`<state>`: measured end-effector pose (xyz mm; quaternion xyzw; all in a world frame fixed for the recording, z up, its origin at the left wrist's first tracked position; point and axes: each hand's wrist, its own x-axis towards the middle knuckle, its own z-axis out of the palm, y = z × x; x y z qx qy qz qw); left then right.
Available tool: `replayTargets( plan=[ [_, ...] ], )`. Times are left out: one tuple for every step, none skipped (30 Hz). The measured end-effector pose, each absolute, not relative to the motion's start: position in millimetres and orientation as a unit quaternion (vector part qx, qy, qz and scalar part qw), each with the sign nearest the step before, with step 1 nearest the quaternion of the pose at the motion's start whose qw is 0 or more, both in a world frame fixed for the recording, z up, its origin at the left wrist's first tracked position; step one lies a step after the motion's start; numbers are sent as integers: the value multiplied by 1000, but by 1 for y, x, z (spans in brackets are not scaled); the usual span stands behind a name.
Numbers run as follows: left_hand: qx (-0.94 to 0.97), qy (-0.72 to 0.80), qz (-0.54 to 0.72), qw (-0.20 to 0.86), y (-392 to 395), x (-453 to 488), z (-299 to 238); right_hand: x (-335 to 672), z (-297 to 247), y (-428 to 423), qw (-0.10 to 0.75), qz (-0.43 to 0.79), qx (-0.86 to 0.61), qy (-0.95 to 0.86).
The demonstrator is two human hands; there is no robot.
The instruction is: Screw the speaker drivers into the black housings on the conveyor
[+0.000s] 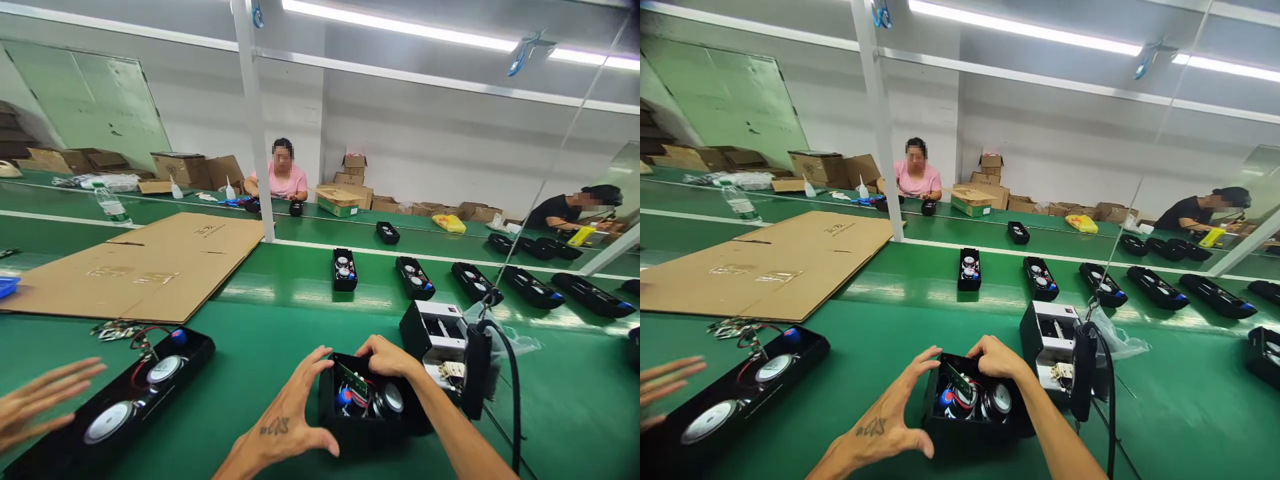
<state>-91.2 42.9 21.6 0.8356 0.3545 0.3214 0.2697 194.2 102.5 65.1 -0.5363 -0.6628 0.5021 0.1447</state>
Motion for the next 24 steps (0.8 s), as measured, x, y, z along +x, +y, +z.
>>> replayTargets(
  plan=[
    [837,351,306,288,40,-89,17,194,64,103,128,489,-534,-678],
    [833,356,296,303,38,-86,12,194,63,102,116,475,-532,-692],
    [828,365,288,313,35,-84,7,194,63,100,106,460,-531,-704],
    [824,375,282,319,33,-83,3,194,63,98,98,447,-530,-714],
    [820,382,276,325,30,-81,-2,194,64,95,90,436,-527,-724],
    [817,386,272,330,28,-81,-5,194,66,93,85,427,-524,-732],
    [815,388,270,336,26,-81,-8,193,70,90,85,417,-523,-739],
    [811,390,270,341,24,-82,-11,191,74,87,91,405,-524,-744],
    [807,393,271,347,22,-82,-13,188,79,83,99,391,-528,-747],
    [803,395,272,353,21,-83,-14,183,83,79,107,377,-535,-748],
    [799,399,271,359,19,-84,-15,177,87,75,113,362,-545,-748],
    [794,403,269,367,19,-85,-15,169,89,70,113,349,-556,-746],
    [789,406,266,376,18,-85,-15,161,91,66,107,338,-566,-744],
    [786,407,263,384,18,-86,-14,154,91,62,100,329,-575,-742],
    [784,405,263,391,18,-86,-14,147,90,58,94,322,-582,-741],
    [783,400,265,395,17,-86,-13,143,89,56,91,319,-585,-740],
    [786,392,269,396,17,-86,-12,143,89,55,92,321,-584,-739],
    [790,383,276,392,17,-85,-11,145,89,54,97,331,-580,-738],
    [795,373,285,385,16,-84,-9,150,89,55,103,346,-573,-736],
    [800,364,296,374,15,-83,-7,159,91,55,110,363,-565,-733],
    [802,359,309,363,14,-81,-4,169,94,55,119,382,-558,-727],
    [803,357,321,352,14,-78,-1,180,97,54,132,404,-552,-718],
    [803,357,332,343,13,-75,2,191,100,51,147,424,-545,-708],
    [801,359,341,335,13,-71,5,201,102,46,161,441,-539,-700]
  ],
)
